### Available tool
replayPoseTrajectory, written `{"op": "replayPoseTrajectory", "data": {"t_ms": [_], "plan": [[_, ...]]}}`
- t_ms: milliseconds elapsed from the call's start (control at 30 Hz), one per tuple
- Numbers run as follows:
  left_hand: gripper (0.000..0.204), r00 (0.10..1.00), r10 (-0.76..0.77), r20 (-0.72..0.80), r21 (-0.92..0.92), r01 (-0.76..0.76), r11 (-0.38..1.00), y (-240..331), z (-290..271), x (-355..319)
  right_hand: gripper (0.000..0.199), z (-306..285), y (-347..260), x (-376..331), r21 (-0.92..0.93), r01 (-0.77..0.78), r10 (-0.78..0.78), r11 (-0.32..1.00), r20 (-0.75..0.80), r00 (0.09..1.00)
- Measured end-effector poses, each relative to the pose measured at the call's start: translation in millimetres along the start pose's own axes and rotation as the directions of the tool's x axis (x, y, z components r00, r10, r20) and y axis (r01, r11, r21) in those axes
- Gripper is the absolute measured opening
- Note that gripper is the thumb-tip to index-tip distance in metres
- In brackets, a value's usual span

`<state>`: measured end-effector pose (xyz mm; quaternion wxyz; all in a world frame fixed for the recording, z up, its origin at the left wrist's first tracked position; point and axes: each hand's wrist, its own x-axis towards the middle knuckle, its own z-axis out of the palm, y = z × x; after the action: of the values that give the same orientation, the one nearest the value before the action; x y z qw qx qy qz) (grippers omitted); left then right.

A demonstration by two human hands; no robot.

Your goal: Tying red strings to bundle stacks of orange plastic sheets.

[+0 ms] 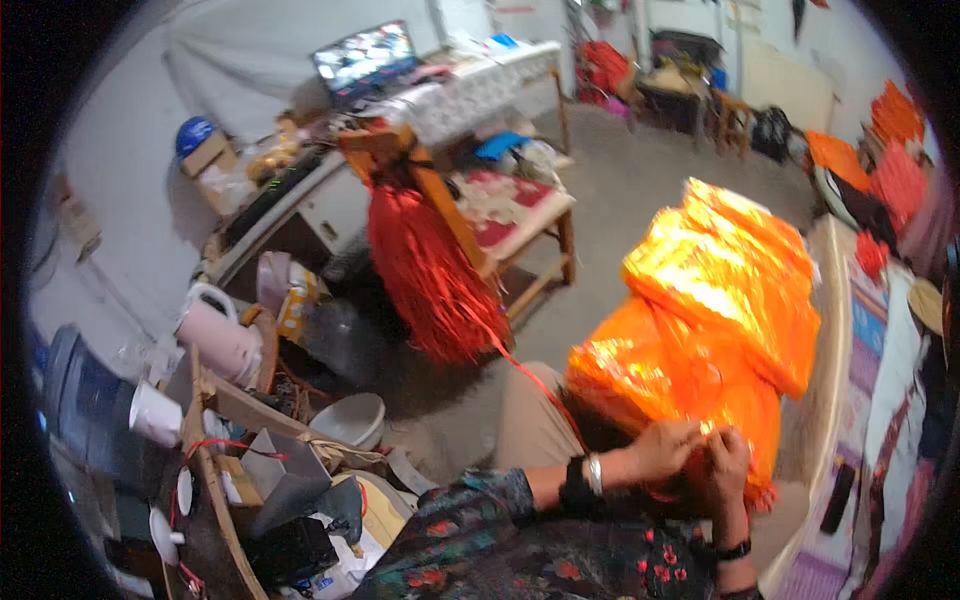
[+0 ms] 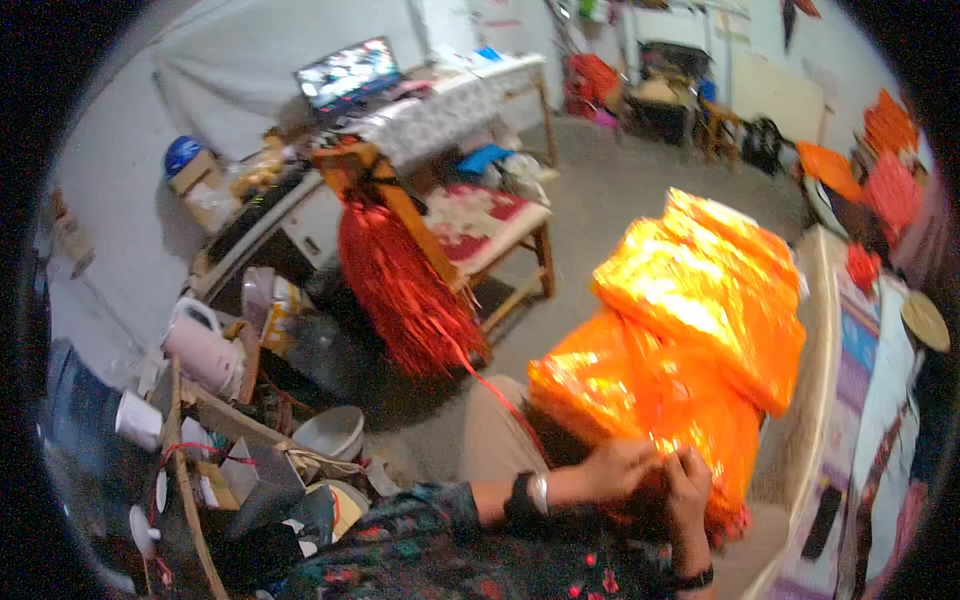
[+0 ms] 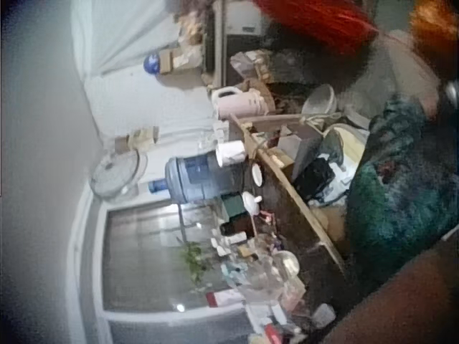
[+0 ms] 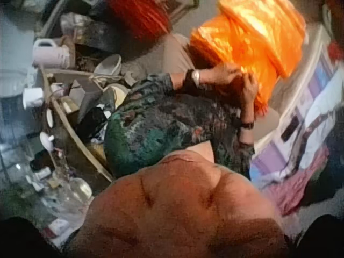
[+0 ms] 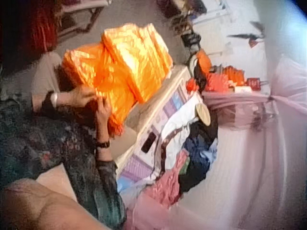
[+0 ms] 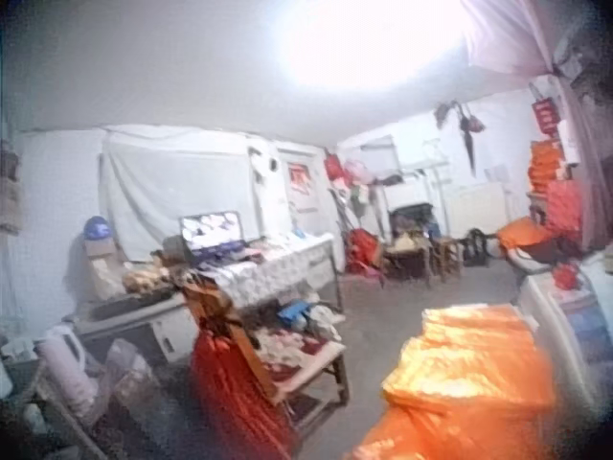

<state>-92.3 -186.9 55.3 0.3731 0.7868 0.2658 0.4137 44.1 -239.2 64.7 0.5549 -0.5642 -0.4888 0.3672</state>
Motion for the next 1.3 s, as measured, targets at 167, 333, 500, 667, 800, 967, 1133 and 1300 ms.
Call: {"op": "replayPoseTrajectory", "data": {"t_ms": [167,333,500,667,800,967,1133,1300], "plan": [[0.022,0.944,-0.263,0.201,-0.290,0.314,0.904,5.1,-11.9,11.1,0.015,-8.2,7.8,4.0,-0.267,0.222,-0.211,0.938,0.067,0.975],[0.018,0.801,-0.414,0.433,-0.541,0.598,0.591,-0.1,-17.3,12.6,0.008,-19.8,24.8,9.8,0.523,-0.128,0.181,0.842,-0.051,0.982],[0.017,0.852,-0.433,0.294,-0.595,0.518,0.615,-20.5,-36.8,34.4,0.014,-71.4,-7.0,37.9,0.091,-0.159,0.165,0.983,-0.056,0.985],[0.017,0.553,-0.783,0.286,-0.713,0.668,0.211,-63.4,-55.7,84.5,0.017,-85.4,-44.1,95.5,-0.868,0.012,-0.319,0.497,-0.169,0.932],[0.019,0.455,-0.722,0.521,-0.585,0.806,0.086,-91.6,-43.1,99.5,0.018,-16.2,-24.8,125.8,-0.760,0.177,-0.206,0.625,0.058,0.977],[0.014,0.510,-0.740,0.439,-0.663,0.740,0.116,-110.6,-25.7,97.7,0.017,16.7,25.1,147.2,-0.867,0.163,-0.044,0.470,0.162,0.986],[0.016,0.545,-0.809,0.219,-0.581,0.739,0.341,-123.9,-20.9,91.3,0.015,-35.1,58.4,179.2,-0.616,-0.211,0.209,0.759,-0.076,0.975],[0.018,0.756,-0.640,0.140,0.048,0.640,0.767,-130.6,-40.8,89.4,0.021,-68.6,68.5,178.9,-0.568,-0.299,0.245,0.767,-0.171,0.954]]}}
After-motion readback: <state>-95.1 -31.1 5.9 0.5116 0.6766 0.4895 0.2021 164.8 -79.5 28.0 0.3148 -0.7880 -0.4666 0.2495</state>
